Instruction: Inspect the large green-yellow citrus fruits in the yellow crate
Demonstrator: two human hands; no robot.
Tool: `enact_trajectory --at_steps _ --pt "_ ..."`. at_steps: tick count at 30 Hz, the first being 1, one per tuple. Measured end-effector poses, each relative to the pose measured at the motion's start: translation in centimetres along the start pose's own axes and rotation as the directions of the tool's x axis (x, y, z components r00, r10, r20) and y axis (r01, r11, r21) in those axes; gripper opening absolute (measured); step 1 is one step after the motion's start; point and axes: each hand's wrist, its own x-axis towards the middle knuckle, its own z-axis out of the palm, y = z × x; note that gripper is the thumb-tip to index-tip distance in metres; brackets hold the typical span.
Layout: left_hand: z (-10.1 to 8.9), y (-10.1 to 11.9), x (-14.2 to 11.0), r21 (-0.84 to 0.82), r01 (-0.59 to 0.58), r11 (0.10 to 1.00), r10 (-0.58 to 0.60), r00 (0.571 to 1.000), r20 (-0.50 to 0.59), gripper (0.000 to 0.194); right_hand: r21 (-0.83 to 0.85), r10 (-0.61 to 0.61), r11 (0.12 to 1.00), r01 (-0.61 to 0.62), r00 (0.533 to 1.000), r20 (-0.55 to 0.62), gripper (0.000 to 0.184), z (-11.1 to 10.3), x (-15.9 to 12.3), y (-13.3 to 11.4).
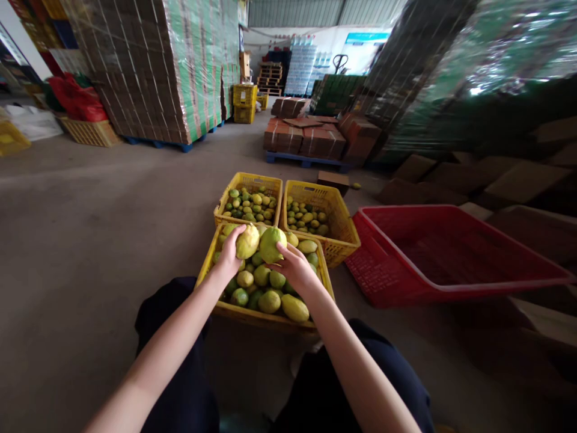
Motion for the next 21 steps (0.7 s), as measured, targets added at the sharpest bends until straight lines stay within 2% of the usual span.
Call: enact_trajectory --at_steps 4,7,13,19,21 --pt "0.5 -0.6 -0.2 0.012 0.0 1.0 0.0 1.0 -0.012 0.03 0.072 0.049 0.996 -0.045 0.997 -0.062 0.04 0.5 0.7 0.8" --pt "0.9 -1.0 -0.6 0.033 -0.027 0.999 0.025 0.998 0.053 0.026 0.136 0.048 0.99 -0.031 0.991 -0.126 0.038 0.9 1.3 1.1" --pt "2.0 -1.4 -1.6 0.001 -0.125 0.992 0.124 0.987 0.103 0.02 0.242 0.045 0.97 0.009 0.975 -0.22 0.048 1.7 2.3 0.6" --pt "3.1 -1.2 -2.1 0.018 -0.231 0.973 0.228 0.967 0.115 0.021 0.158 -0.127 0.971 0.179 0.948 -0.291 0.048 1.7 3.3 -0.2" --pt "3.1 -0.9 -2.1 0.016 -0.243 0.97 0.24 0.965 0.109 0.023 0.066 -0.203 0.972 0.227 0.944 -0.261 0.048 1.8 3.3 -0.4"
